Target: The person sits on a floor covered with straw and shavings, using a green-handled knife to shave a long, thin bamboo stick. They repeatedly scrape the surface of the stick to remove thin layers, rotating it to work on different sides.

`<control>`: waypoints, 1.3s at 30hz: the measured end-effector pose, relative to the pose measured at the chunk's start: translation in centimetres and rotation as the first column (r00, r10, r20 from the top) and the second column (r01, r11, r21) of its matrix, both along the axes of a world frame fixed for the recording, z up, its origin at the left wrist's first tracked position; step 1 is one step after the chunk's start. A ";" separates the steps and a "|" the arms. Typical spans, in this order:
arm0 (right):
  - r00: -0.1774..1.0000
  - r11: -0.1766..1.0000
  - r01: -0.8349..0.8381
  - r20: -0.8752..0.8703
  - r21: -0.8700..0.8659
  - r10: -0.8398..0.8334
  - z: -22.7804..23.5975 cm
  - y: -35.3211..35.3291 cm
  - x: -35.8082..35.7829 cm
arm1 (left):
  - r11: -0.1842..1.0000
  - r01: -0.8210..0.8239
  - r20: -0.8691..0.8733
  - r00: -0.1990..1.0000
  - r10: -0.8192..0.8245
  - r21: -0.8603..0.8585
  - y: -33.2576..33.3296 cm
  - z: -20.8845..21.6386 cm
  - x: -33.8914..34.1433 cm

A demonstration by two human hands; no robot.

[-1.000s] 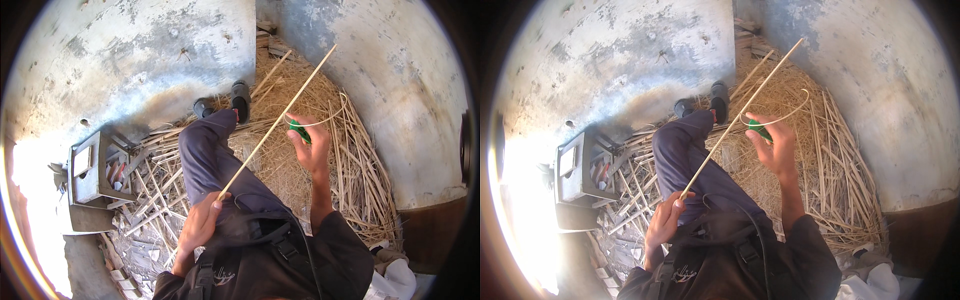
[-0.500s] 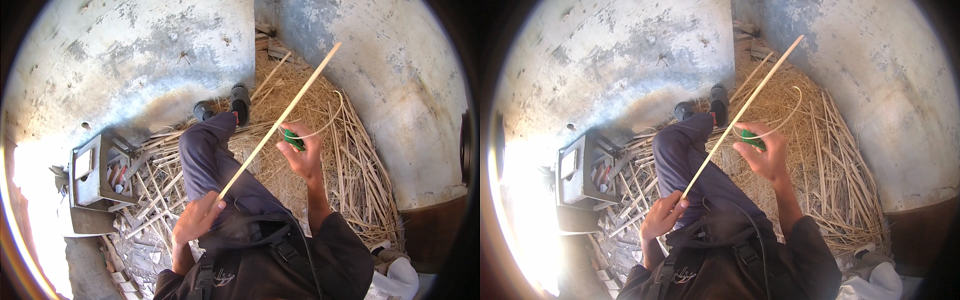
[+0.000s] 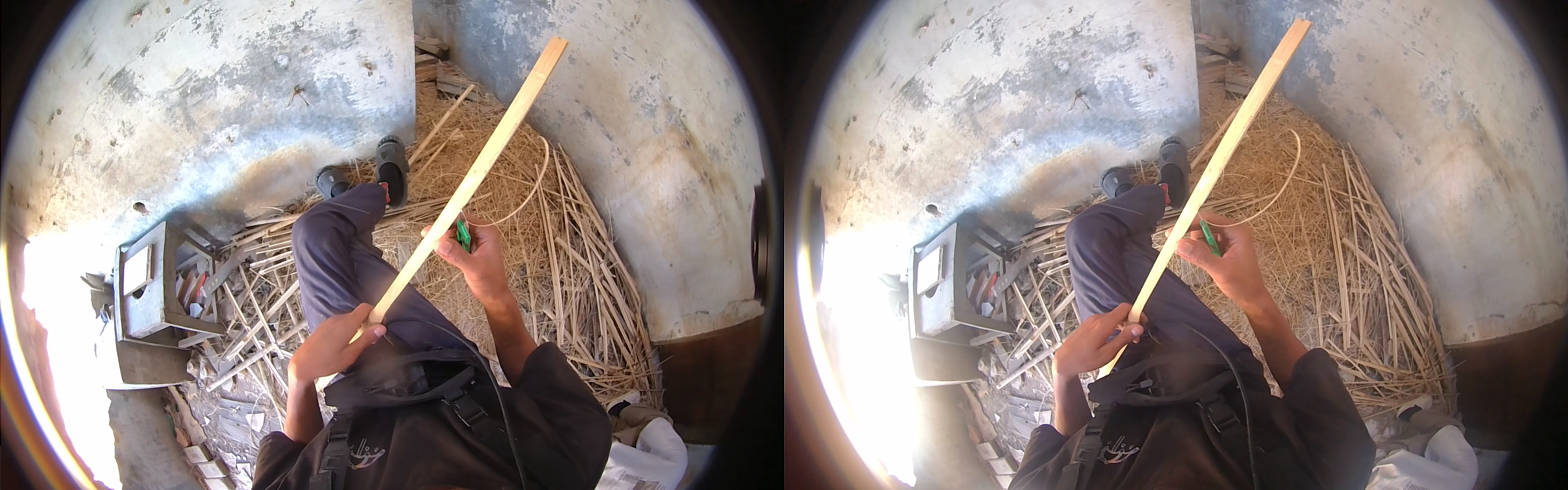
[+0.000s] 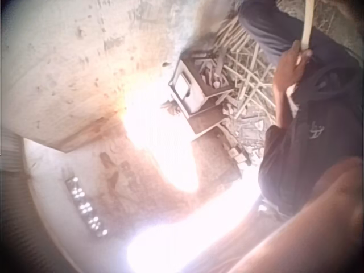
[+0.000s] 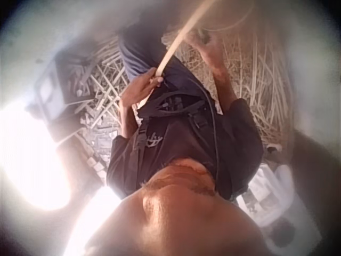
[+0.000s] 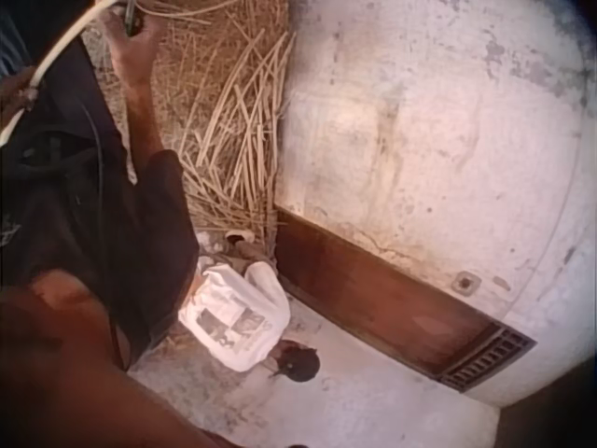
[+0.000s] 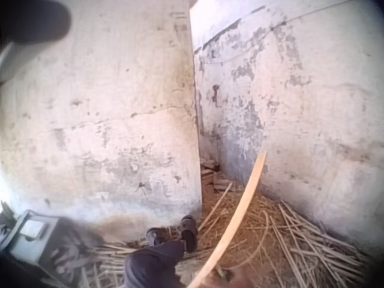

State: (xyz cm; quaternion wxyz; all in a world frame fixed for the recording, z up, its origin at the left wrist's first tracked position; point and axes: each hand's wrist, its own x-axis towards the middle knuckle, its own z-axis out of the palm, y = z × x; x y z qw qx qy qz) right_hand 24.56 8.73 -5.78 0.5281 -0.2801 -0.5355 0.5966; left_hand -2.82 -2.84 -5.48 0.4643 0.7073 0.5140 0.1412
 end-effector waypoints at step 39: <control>0.627 0.499 0.161 0.302 0.851 -0.718 1.4 -0.6 1.5 | 0.803 -0.238 -0.167 0.909 0.383 0.546 -3.0 3.2 4.4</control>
